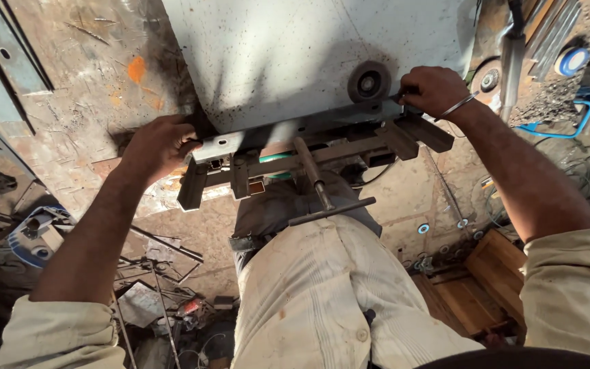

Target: The recorder is welding and assembling metal furniture components in a workshop.

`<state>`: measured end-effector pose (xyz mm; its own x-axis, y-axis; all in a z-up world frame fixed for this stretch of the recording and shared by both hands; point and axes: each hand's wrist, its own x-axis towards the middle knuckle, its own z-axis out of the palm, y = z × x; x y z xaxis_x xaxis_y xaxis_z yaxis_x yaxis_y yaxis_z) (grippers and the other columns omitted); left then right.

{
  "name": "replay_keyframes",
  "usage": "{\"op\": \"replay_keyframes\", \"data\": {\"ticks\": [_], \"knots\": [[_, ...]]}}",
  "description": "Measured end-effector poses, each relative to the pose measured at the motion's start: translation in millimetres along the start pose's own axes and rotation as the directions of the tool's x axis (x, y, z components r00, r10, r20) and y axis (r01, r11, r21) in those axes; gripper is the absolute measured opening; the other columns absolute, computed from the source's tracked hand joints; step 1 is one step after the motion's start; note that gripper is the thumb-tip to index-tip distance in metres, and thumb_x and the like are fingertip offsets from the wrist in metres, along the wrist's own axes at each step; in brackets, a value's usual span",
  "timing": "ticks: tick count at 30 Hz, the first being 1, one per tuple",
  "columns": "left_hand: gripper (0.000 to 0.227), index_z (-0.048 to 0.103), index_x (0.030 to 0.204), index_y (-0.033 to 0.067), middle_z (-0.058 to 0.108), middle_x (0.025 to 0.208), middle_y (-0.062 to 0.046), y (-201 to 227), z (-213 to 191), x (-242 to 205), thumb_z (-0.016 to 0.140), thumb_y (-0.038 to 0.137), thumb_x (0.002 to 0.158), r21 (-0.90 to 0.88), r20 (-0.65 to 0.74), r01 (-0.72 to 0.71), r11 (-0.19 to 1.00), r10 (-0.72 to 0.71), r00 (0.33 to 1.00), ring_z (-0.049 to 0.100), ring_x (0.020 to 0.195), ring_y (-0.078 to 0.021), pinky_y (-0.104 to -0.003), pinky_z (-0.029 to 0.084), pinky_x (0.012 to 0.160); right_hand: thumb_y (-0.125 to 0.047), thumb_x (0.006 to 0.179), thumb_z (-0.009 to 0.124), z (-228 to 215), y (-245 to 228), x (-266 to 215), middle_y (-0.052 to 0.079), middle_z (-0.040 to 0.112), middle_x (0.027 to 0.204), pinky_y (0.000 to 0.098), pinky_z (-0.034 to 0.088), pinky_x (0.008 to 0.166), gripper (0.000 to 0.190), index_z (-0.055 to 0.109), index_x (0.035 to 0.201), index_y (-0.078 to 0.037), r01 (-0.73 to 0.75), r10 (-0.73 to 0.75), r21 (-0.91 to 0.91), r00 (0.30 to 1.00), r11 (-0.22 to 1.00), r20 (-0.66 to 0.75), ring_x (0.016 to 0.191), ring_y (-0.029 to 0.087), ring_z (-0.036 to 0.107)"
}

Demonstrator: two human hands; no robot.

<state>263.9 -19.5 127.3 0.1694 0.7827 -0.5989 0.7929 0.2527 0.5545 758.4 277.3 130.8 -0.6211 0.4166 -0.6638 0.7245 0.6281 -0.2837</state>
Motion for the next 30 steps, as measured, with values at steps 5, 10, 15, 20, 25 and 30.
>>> {"op": "replay_keyframes", "data": {"ticks": [5,10,15,20,25,30], "knots": [[0.013,0.071,0.097,0.0098,0.066,0.098,-0.007,3.6,-0.7,-0.9,0.077,0.019,0.090,0.065,0.026,-0.068,0.996,0.066,0.997,0.066,0.104,-0.0281,-0.043,0.056,0.090,-0.034,0.092,0.075,13.8,14.9,-7.9,0.010,0.068,0.096,0.0487,0.051,0.079,0.025,0.071,0.098,-0.011,0.032,-0.031,0.033,0.999,0.999,-0.034,0.094,0.035,0.066],[0.029,0.073,0.103,0.0129,0.066,0.103,-0.004,5.3,-1.7,-3.3,0.078,0.006,0.075,0.160,0.073,-0.108,0.981,0.098,0.993,0.065,0.105,-0.0263,-0.041,0.056,0.090,-0.033,0.094,0.074,22.5,26.0,-14.2,0.010,0.069,0.101,0.0477,0.052,0.082,0.024,0.072,0.104,-0.011,0.065,-0.062,0.034,0.994,0.997,-0.096,0.098,0.035,0.067],[0.018,0.075,0.110,0.0116,0.067,0.107,-0.007,1.2,-3.7,-3.9,0.073,0.015,0.092,0.018,0.094,-0.050,0.999,0.048,0.994,0.065,0.103,-0.0277,-0.042,0.055,0.090,-0.036,0.097,0.068,14.0,23.5,-16.2,0.009,0.072,0.107,0.0487,0.054,0.084,0.026,0.074,0.111,-0.015,0.010,-0.010,-0.066,1.000,0.998,-0.006,0.100,0.035,0.068],[0.018,0.075,0.111,0.0083,0.068,0.113,-0.010,-2.3,-8.0,-5.4,0.067,0.018,0.098,0.053,0.122,-0.068,0.996,0.061,0.991,0.064,0.108,-0.0302,-0.044,0.052,0.092,-0.041,0.099,0.065,13.9,25.3,-11.5,0.009,0.073,0.116,0.0487,0.054,0.091,0.032,0.074,0.117,-0.017,0.047,-0.043,-0.138,0.999,0.989,0.032,0.108,0.035,0.068],[0.024,0.075,0.112,0.0108,0.069,0.116,-0.009,26.0,-27.8,12.4,0.060,0.026,0.101,0.137,0.230,-0.021,0.990,-0.011,0.973,0.064,0.112,-0.0304,-0.045,0.050,0.095,-0.027,0.101,0.073,5.9,22.5,-38.0,0.015,0.075,0.104,0.0456,0.057,0.083,0.029,0.073,0.125,-0.011,-0.055,0.075,0.115,0.982,0.992,-0.171,0.094,0.034,0.072],[0.031,0.068,0.129,0.0132,0.071,0.118,-0.011,92.0,-42.8,49.2,0.052,0.025,0.105,0.036,0.330,0.026,0.999,-0.037,0.943,0.069,0.103,-0.0297,-0.046,0.054,0.095,-0.006,0.108,0.073,68.5,48.4,-89.4,0.010,0.074,0.107,0.0292,0.058,0.074,0.022,0.070,0.130,0.000,-0.046,0.487,0.713,0.761,0.700,-0.429,0.088,0.016,0.070]]}}
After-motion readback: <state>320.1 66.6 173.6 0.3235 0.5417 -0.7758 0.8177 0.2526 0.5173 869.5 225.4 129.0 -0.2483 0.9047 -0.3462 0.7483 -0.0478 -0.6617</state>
